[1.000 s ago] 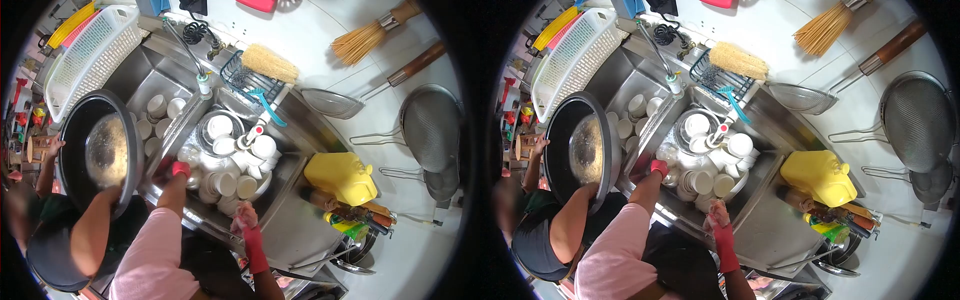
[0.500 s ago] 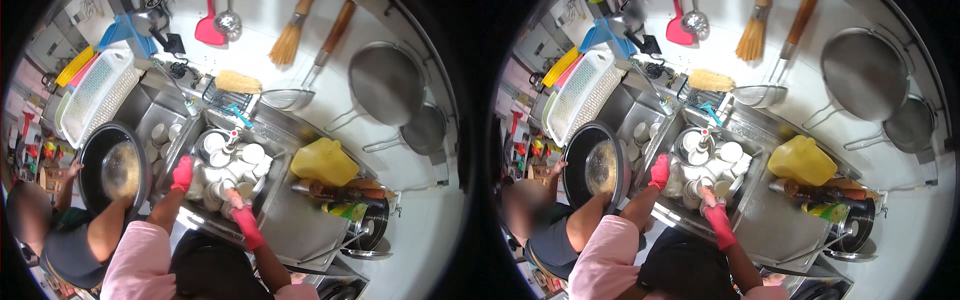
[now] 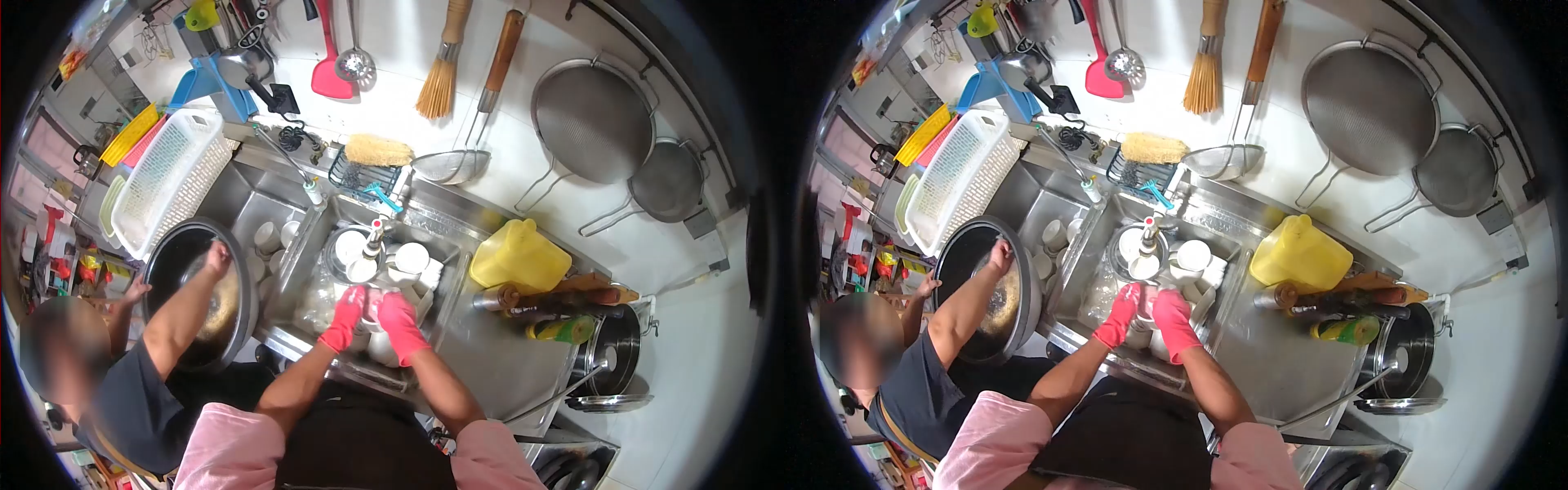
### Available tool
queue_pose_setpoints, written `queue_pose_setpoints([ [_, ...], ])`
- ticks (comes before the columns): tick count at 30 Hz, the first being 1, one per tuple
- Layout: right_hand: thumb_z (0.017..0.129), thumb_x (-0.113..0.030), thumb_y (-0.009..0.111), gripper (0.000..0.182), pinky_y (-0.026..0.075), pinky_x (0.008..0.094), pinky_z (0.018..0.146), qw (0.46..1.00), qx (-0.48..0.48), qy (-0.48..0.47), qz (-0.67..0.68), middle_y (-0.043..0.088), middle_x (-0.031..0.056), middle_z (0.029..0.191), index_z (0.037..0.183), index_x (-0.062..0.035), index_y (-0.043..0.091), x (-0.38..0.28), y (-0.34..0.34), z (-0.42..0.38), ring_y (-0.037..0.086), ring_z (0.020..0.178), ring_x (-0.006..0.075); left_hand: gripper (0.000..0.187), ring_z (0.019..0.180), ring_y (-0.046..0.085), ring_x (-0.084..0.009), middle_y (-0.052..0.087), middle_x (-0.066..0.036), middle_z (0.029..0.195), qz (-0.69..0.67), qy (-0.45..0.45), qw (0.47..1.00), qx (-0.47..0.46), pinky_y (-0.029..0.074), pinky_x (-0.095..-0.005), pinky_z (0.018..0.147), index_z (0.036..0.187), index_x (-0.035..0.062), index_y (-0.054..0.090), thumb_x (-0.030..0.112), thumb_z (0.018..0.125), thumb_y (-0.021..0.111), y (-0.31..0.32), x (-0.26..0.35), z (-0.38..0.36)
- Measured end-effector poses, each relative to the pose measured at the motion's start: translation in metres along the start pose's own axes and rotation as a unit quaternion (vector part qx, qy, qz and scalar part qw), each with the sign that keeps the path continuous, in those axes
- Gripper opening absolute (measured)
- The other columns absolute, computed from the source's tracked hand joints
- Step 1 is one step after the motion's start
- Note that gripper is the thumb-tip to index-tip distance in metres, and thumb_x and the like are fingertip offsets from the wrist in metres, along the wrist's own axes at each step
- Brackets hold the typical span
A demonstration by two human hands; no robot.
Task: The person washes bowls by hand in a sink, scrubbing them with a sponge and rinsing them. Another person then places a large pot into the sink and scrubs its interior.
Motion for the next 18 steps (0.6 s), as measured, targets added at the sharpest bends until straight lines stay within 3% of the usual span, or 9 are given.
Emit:
queue_pose_setpoints([
  [2,0.088,-0.036,0.06,0.034,0.054,0.0455,0.078,0.967,0.014,-0.004,-0.253,0.069,0.0229,0.096,0.101,-0.0053,0.068,-0.022,-0.012,-0.003,0.068,0.091,0.0399,0.041,0.08,0.06,-0.016,0.066,-0.007,0.096,-0.019,0.031,0.999,-0.033,0.049,-0.0283,0.07,0.125,0.0009,0.058,0.034,0.1,0.056,0.009,-0.002,-0.01],
  [5,0.087,-0.034,0.06,0.032,0.055,0.0461,0.078,0.979,0.036,-0.003,-0.201,0.07,0.0211,0.098,0.1,-0.0055,0.069,-0.03,-0.007,-0.01,0.069,0.09,0.0394,0.042,0.08,0.059,-0.0133,0.068,-0.005,0.095,-0.163,-0.179,0.966,-0.093,0.049,-0.0281,0.069,0.122,-0.0008,0.06,0.034,0.099,0.057,0.011,0.038,-0.028],
  [6,0.089,-0.032,0.057,0.031,0.055,0.0458,0.075,0.989,0.03,-0.049,-0.139,0.07,0.0212,0.096,0.096,-0.0044,0.07,-0.024,-0.001,-0.007,0.069,0.091,0.0377,0.043,0.079,0.06,-0.0118,0.069,-0.004,0.094,-0.189,-0.166,0.963,-0.094,0.049,-0.0279,0.068,0.121,-0.0017,0.06,0.035,0.099,0.059,0.014,0.029,-0.022],
  [8,0.089,-0.033,0.057,0.033,0.054,0.0456,0.075,0.989,-0.099,-0.095,-0.051,0.07,0.0215,0.096,0.098,-0.0047,0.071,-0.019,0.005,0.0,0.069,0.092,0.0372,0.035,0.074,0.059,-0.0103,0.066,-0.003,0.088,-0.118,-0.123,0.979,-0.113,0.048,-0.0249,0.065,0.121,0.0002,0.059,0.028,0.101,0.054,0.008,0.031,-0.008],
  [10,0.089,-0.034,0.058,0.035,0.055,0.0451,0.072,0.947,-0.221,-0.113,-0.203,0.07,0.0209,0.094,0.102,-0.0053,0.072,-0.038,-0.022,-0.014,0.069,0.088,0.0375,0.035,0.073,0.059,-0.0099,0.066,-0.004,0.087,-0.087,-0.114,0.984,-0.107,0.048,-0.0247,0.065,0.122,0.0,0.058,0.028,0.101,0.054,0.003,0.019,-0.007],
  [13,0.088,-0.033,0.058,0.032,0.055,0.0449,0.07,0.91,-0.054,-0.196,-0.362,0.071,0.0202,0.09,0.096,-0.0056,0.073,-0.026,-0.015,-0.01,0.07,0.084,0.0373,0.047,0.079,0.06,-0.0113,0.069,-0.008,0.091,-0.108,-0.132,0.982,-0.075,0.049,-0.0287,0.07,0.123,-0.0035,0.059,0.036,0.098,0.059,0.015,-0.016,0.002],
  [14,0.087,-0.033,0.06,0.03,0.055,0.0453,0.069,0.922,0.043,-0.219,-0.318,0.071,0.0198,0.09,0.091,-0.006,0.072,-0.024,-0.011,-0.011,0.071,0.083,0.0367,0.049,0.079,0.06,-0.0115,0.069,-0.006,0.09,-0.187,-0.146,0.967,-0.09,0.049,-0.0286,0.07,0.121,-0.0038,0.06,0.039,0.099,0.057,0.014,0.0,-0.001],
  [17,0.086,-0.032,0.061,0.029,0.055,0.046,0.07,0.966,0.04,-0.039,-0.254,0.07,0.0221,0.089,0.089,-0.0056,0.071,-0.031,-0.005,-0.017,0.07,0.084,0.0376,0.032,0.076,0.057,-0.0105,0.065,-0.002,0.093,-0.176,-0.182,0.954,-0.164,0.047,-0.025,0.067,0.114,-0.0013,0.06,0.027,0.102,0.052,0.01,0.017,-0.004],
  [18,0.085,-0.032,0.061,0.029,0.055,0.0464,0.07,0.977,0.009,-0.089,-0.192,0.07,0.0234,0.089,0.092,-0.0057,0.071,-0.021,-0.001,-0.016,0.07,0.085,0.0376,0.033,0.076,0.057,-0.0109,0.065,-0.002,0.09,-0.149,-0.15,0.964,-0.161,0.047,-0.0246,0.068,0.113,-0.0003,0.06,0.029,0.102,0.052,0.012,0.016,-0.004],
])
Point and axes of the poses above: each hand's wrist, its own z-axis towards the middle knuckle, its own y-axis out of the palm, x = y × z, the point moved 1 cm from there along z, towards the middle knuckle
